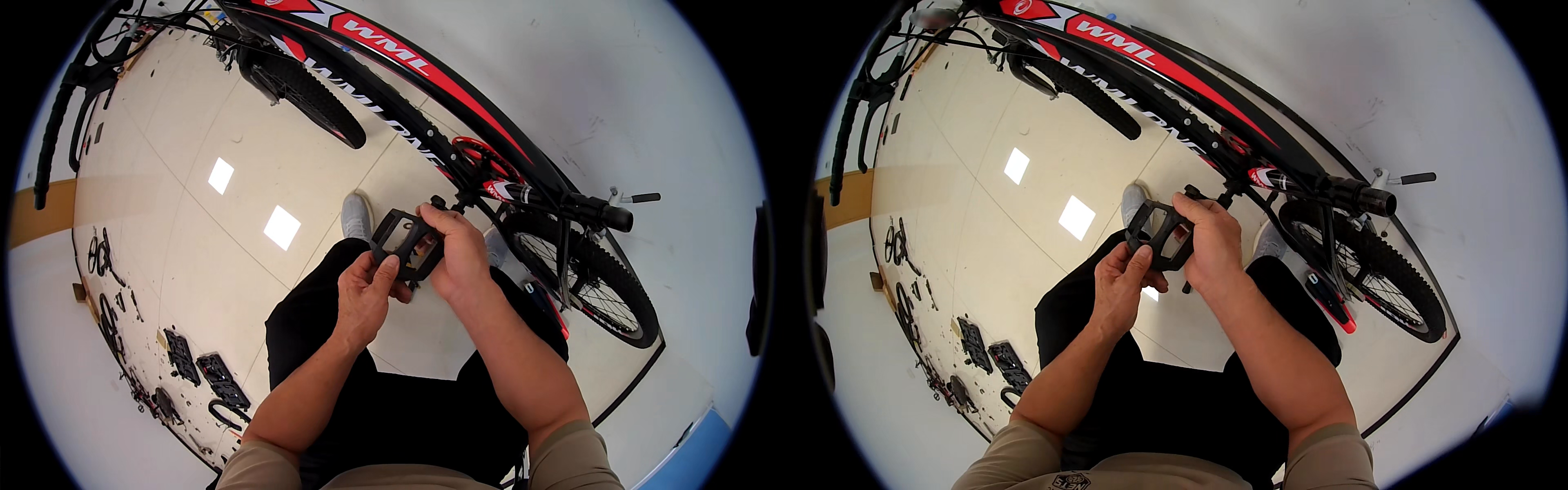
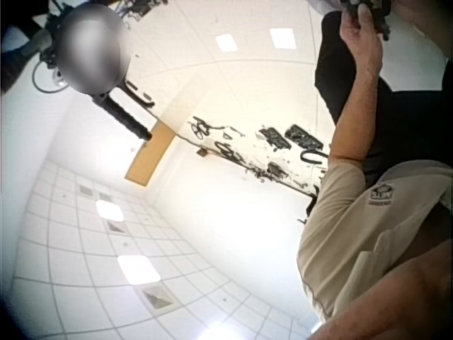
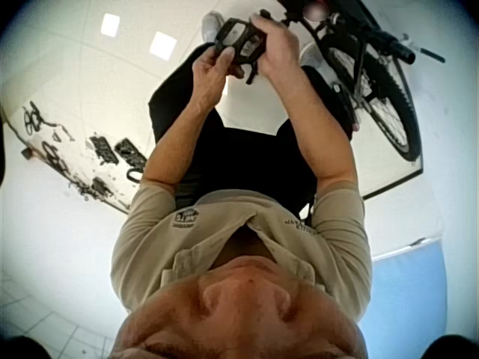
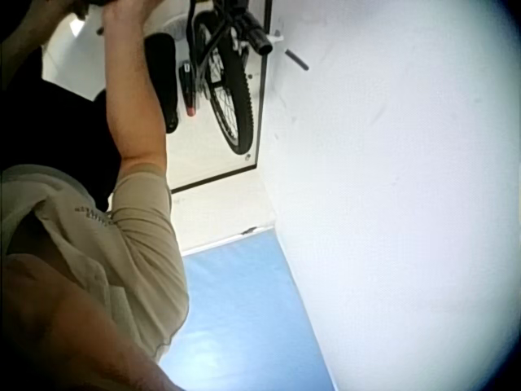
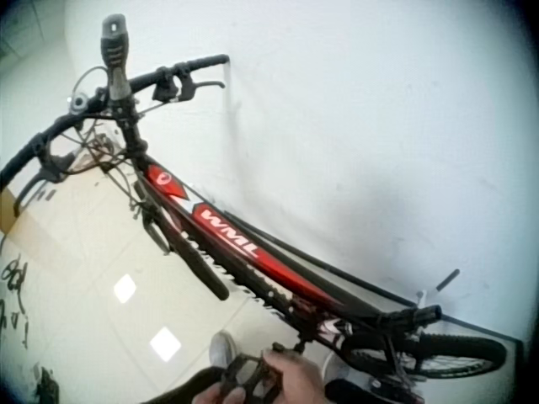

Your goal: The person sits on the floor and disassembles a bicycle pedal, removes the internal mechanism, and reassembles it using a small tool. The person then wipes the pedal with a cloth and continues to adjust the internal components.

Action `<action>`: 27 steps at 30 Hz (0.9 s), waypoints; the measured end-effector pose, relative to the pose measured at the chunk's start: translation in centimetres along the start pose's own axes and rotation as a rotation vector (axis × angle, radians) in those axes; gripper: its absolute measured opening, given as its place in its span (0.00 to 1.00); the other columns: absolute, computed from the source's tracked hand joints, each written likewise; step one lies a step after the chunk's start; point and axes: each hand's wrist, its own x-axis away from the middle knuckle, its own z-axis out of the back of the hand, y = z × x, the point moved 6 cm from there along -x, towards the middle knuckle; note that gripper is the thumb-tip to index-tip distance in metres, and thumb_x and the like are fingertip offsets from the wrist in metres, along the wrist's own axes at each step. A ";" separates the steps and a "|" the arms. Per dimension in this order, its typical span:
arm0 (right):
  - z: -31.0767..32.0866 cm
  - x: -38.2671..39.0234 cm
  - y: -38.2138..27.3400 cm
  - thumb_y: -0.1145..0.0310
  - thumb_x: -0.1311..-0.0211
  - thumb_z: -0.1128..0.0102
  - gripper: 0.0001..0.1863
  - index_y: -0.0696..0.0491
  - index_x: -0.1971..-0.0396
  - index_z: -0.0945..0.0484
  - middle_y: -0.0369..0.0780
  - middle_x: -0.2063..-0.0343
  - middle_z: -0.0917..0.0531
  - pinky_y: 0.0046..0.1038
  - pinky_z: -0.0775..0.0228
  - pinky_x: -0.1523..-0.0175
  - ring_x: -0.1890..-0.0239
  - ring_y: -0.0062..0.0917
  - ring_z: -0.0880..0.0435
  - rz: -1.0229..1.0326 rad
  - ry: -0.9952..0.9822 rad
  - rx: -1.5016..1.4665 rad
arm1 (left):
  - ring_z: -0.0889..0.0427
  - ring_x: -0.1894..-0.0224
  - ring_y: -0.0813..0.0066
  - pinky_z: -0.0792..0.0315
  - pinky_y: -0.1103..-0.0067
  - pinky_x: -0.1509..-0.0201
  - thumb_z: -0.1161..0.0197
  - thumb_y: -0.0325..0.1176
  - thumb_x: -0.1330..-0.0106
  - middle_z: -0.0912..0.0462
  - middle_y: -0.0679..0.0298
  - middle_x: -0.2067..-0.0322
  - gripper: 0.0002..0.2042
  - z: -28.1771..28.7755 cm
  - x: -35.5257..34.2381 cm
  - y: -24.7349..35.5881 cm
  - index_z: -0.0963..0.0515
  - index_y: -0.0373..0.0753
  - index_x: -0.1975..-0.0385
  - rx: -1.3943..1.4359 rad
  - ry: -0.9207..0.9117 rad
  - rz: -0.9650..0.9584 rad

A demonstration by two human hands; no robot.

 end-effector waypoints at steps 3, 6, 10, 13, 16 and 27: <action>0.1 0.1 -0.2 0.68 0.31 0.40 0.09 0.57 0.57 0.22 0.38 0.54 0.17 0.25 0.34 0.51 0.57 0.20 0.23 0.015 -0.002 -0.012 | 0.18 0.75 0.74 0.22 0.76 0.66 0.43 0.38 0.25 0.16 0.59 0.69 0.13 0.0 0.0 0.0 0.23 0.32 0.60 -0.012 -0.001 -0.004; -0.1 0.2 -0.4 0.67 0.32 0.40 0.10 0.57 0.57 0.22 0.38 0.54 0.17 0.25 0.34 0.51 0.57 0.20 0.23 0.027 -0.061 -0.027 | 0.18 0.75 0.74 0.22 0.76 0.66 0.43 0.38 0.25 0.16 0.60 0.70 0.13 0.0 0.1 0.0 0.23 0.32 0.60 -0.012 0.001 -0.002; -0.3 0.2 -0.3 0.67 0.32 0.40 0.11 0.57 0.57 0.22 0.38 0.54 0.17 0.25 0.34 0.52 0.58 0.20 0.24 0.010 -0.107 -0.020 | 0.18 0.75 0.74 0.22 0.76 0.66 0.43 0.38 0.25 0.16 0.60 0.70 0.13 -0.1 0.1 0.2 0.23 0.32 0.61 0.034 0.014 0.001; -0.1 0.0 -0.1 0.66 0.31 0.40 0.11 0.57 0.56 0.22 0.38 0.54 0.17 0.24 0.34 0.54 0.60 0.19 0.24 0.019 -0.047 0.034 | 0.18 0.75 0.74 0.22 0.76 0.67 0.43 0.38 0.25 0.16 0.60 0.70 0.13 0.0 0.0 0.0 0.24 0.32 0.61 0.014 -0.007 0.000; -0.2 0.4 -0.3 0.66 0.31 0.41 0.11 0.57 0.56 0.22 0.38 0.55 0.17 0.24 0.34 0.55 0.61 0.19 0.24 0.013 0.003 0.028 | 0.18 0.75 0.74 0.22 0.76 0.67 0.43 0.38 0.25 0.16 0.59 0.70 0.13 0.0 0.1 -0.2 0.24 0.33 0.61 0.004 -0.002 -0.004; -0.5 0.2 -0.1 0.66 0.31 0.41 0.11 0.55 0.55 0.22 0.37 0.58 0.18 0.23 0.35 0.56 0.60 0.20 0.25 -0.024 -0.104 -0.075 | 0.18 0.75 0.74 0.22 0.76 0.66 0.42 0.38 0.25 0.16 0.60 0.70 0.13 0.0 0.1 0.0 0.23 0.33 0.61 0.025 0.001 -0.012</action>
